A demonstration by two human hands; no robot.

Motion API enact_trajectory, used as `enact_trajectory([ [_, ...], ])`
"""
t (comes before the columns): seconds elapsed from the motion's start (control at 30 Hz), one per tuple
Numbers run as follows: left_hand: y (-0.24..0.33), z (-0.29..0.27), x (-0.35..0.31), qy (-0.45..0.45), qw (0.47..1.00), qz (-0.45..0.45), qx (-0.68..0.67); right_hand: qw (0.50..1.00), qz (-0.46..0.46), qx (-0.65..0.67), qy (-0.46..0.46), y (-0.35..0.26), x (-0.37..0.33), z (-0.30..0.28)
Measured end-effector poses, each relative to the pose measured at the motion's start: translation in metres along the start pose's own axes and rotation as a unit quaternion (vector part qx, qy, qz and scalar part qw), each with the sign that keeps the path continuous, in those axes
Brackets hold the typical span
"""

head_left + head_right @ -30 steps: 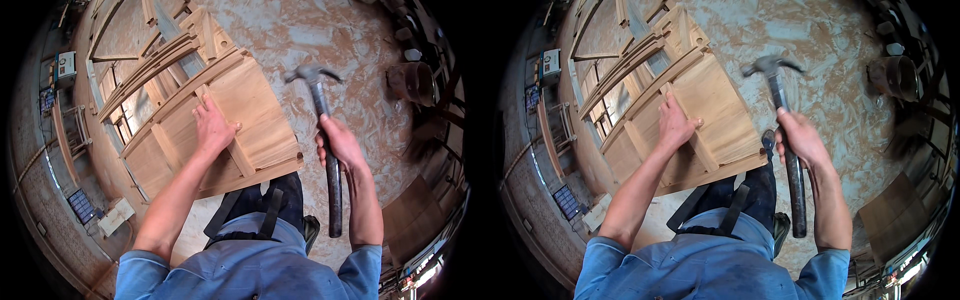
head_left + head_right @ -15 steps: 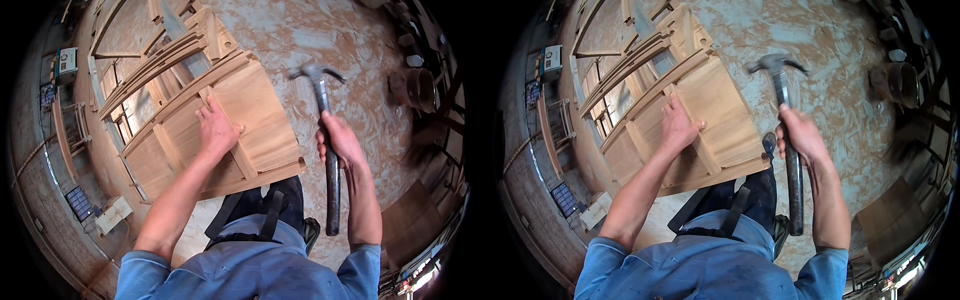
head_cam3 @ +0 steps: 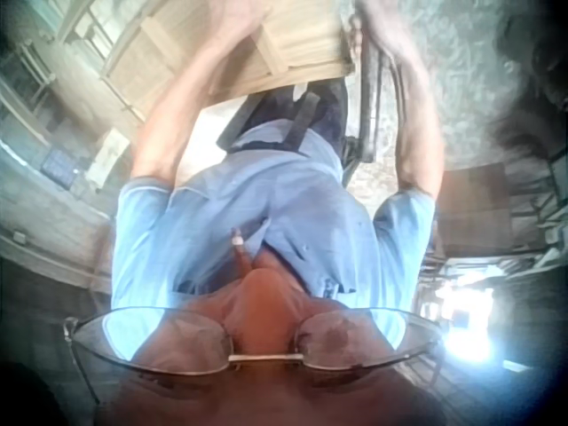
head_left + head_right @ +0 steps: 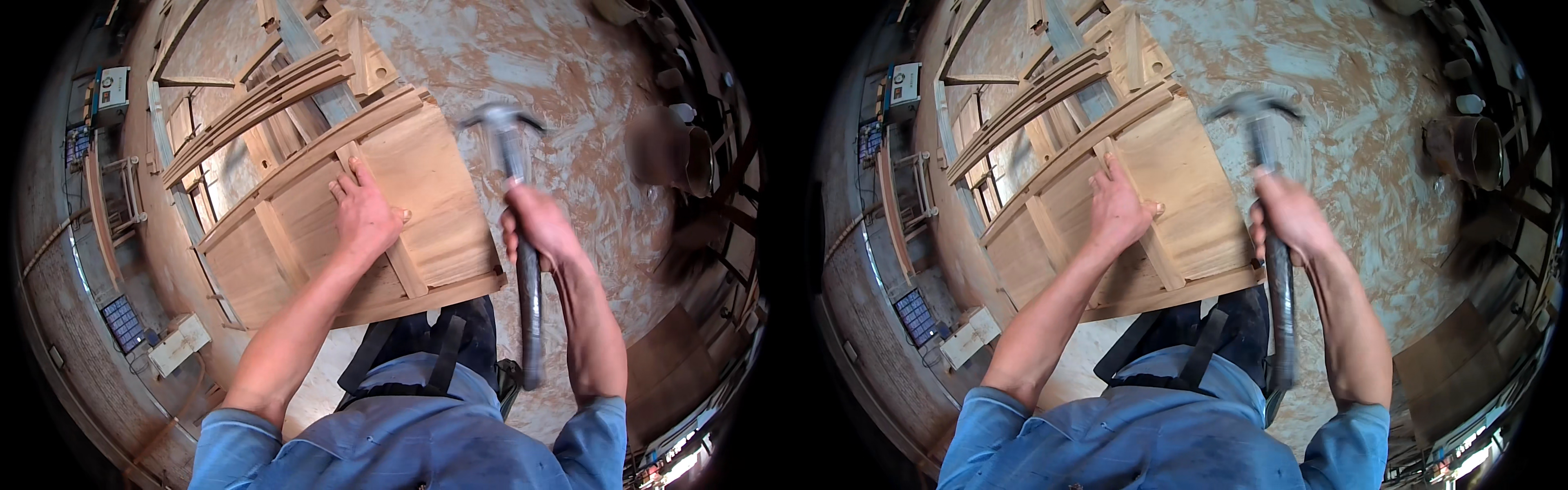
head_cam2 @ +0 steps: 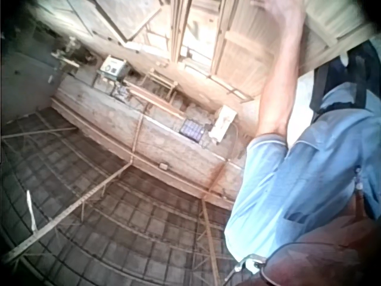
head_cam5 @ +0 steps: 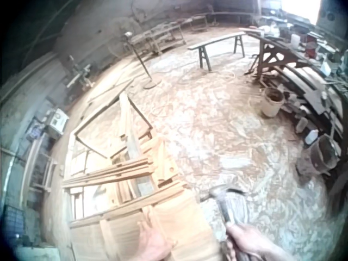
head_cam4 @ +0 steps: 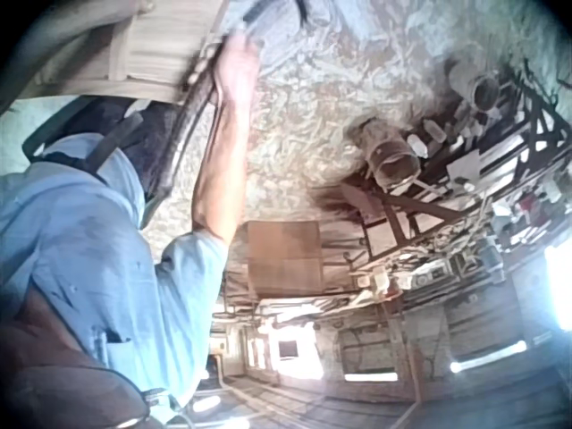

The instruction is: The person applies glue to wooden pieces and uses a hammer to assemble them into a larger wooden structure. They repeatedly pick up pieces, apply adhesive, and hammer them into place on a workbench.

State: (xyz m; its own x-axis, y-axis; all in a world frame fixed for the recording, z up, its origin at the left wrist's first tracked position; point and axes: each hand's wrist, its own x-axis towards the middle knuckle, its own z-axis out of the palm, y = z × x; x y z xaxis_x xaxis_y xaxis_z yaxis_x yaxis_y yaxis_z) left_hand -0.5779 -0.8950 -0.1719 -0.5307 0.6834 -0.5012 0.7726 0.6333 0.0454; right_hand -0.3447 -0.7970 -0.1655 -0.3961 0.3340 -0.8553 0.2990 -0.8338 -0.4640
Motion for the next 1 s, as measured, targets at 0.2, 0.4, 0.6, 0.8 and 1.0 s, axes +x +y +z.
enact_trajectory([
  [0.2, -0.002, -0.002, 0.003, -0.022, 1.0, -0.006, 0.004, 0.999, -0.015, 0.042, 0.008, -0.01, 0.0, -0.006],
  [0.4, -0.001, -0.001, 0.002, -0.021, 1.0, 0.003, 0.011, 0.999, 0.01, 0.025, -0.018, -0.005, 0.0, 0.01],
  [0.6, -0.006, -0.003, 0.0, -0.02, 1.0, 0.021, -0.001, 0.998, -0.01, 0.032, 0.048, -0.01, -0.003, -0.002],
  [0.8, -0.005, -0.003, 0.002, -0.026, 0.999, 0.016, 0.01, 1.0, -0.008, 0.011, -0.024, -0.003, 0.003, 0.011],
  [1.0, -0.006, -0.007, 0.0, -0.03, 0.999, 0.026, 0.008, 0.998, -0.008, 0.047, 0.04, -0.01, -0.001, 0.004],
])
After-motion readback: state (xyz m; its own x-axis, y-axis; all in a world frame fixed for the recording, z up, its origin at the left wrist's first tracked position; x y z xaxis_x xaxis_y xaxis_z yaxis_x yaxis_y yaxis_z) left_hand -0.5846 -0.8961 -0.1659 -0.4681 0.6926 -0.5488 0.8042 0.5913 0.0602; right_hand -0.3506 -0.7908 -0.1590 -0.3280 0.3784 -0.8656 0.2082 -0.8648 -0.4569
